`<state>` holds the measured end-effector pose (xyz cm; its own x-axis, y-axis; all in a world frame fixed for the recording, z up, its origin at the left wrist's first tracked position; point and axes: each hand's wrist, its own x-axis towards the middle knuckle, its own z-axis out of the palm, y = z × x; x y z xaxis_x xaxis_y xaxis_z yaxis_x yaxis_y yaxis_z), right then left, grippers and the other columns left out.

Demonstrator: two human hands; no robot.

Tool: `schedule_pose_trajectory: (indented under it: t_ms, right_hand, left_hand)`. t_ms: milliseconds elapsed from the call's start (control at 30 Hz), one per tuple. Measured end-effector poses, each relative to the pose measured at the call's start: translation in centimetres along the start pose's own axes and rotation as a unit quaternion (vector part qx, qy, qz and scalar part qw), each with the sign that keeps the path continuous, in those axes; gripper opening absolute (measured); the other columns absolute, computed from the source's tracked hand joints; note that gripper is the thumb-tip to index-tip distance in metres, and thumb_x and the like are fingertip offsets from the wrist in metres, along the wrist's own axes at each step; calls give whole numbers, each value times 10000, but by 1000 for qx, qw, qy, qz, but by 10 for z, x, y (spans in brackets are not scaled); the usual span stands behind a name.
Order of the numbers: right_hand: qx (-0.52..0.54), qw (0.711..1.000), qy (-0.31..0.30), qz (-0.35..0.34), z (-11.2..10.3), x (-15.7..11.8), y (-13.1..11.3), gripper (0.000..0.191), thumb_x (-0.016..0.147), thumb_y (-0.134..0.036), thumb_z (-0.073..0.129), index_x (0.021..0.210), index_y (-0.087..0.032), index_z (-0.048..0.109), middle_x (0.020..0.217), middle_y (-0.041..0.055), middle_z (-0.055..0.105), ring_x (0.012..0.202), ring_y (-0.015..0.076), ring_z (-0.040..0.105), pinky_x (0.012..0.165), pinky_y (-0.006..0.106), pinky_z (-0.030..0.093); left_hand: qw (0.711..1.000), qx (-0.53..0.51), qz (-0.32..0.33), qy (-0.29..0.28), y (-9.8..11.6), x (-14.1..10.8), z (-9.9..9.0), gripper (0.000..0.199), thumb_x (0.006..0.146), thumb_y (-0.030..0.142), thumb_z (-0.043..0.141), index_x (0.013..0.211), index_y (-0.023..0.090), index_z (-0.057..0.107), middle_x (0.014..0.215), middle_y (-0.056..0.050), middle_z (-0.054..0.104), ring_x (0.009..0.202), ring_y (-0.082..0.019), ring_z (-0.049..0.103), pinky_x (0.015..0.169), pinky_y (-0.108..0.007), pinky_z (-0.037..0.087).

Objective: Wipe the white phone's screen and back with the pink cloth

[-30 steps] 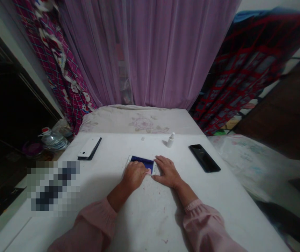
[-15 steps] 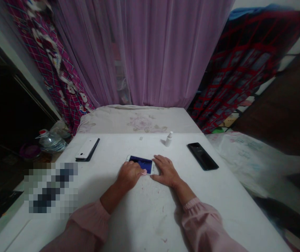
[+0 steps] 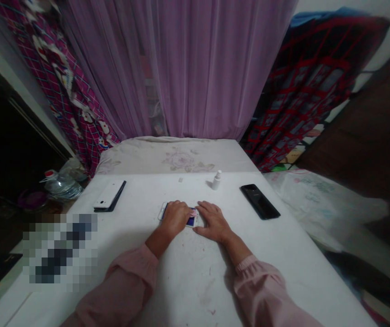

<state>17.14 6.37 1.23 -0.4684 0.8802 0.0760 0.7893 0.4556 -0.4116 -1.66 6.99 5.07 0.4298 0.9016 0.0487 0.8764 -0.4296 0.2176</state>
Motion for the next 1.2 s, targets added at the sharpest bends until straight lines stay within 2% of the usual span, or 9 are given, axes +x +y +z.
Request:
schedule_pose_trajectory:
  t_ms: [167, 333, 500, 700, 833, 967, 1200]
  right_hand:
    - [3, 1000, 4, 2, -1, 0, -1, 757, 705, -439, 722, 1376, -166, 498, 1485, 154, 435, 1384, 319, 357, 1132, 502, 246]
    - [5, 1000, 0, 2, 0, 0, 0, 768, 700, -453, 723, 1373, -163, 497, 1488, 155, 431, 1391, 324, 344, 1135, 512, 237]
    - [11, 1000, 1, -1, 2, 1, 2, 765, 700, -464, 718, 1372, -172, 499, 1492, 158, 425, 1396, 331, 332, 1131, 520, 233]
    - [16, 1000, 7, -3, 3, 1, 3, 768, 695, -475, 716, 1373, -182, 504, 1489, 153, 430, 1392, 331, 340, 1131, 515, 235]
    - [18, 1000, 6, -2, 2, 0, 3, 765, 698, -466, 708, 1374, -174, 500, 1489, 159, 428, 1398, 327, 336, 1135, 514, 224]
    - [17, 1000, -3, -1, 1, 1, 2, 762, 698, -459, 705, 1375, -178, 496, 1495, 162, 419, 1402, 330, 329, 1133, 519, 220]
    - [12, 1000, -2, -6, 1, 1, 2, 756, 704, -466, 702, 1380, -202, 490, 1493, 149, 426, 1396, 333, 334, 1125, 518, 226]
  left_hand:
    - [999, -13, -33, 9, 3, 13, -2, 226, 936, 288, 544, 987, 279, 764, 997, -69, 733, 950, -249, 617, 833, -370, 398]
    - [1000, 13, -28, 1, 1, 9, -2, 233, 941, 305, 538, 998, 284, 763, 992, -71, 729, 948, -240, 618, 823, -359, 404]
    - [998, 29, -52, -2, -20, -2, -9, 232, 947, 341, 535, 1026, 326, 754, 993, -41, 734, 952, -226, 616, 819, -339, 396]
    - [994, 32, -102, 8, -49, -9, -21, 221, 941, 326, 552, 1028, 327, 756, 1008, -30, 737, 952, -222, 614, 803, -331, 387]
    - [991, 40, -129, 23, -58, -8, -19, 247, 956, 332, 523, 1025, 305, 759, 1008, -43, 732, 963, -230, 613, 804, -336, 386]
    - [991, 51, -124, 28, -49, -7, -13, 282, 968, 343, 490, 1013, 278, 761, 979, -64, 724, 952, -236, 613, 801, -343, 390]
    - [996, 20, -81, 24, -11, 0, 0, 292, 977, 340, 467, 1020, 281, 749, 978, -63, 717, 948, -223, 615, 822, -338, 396]
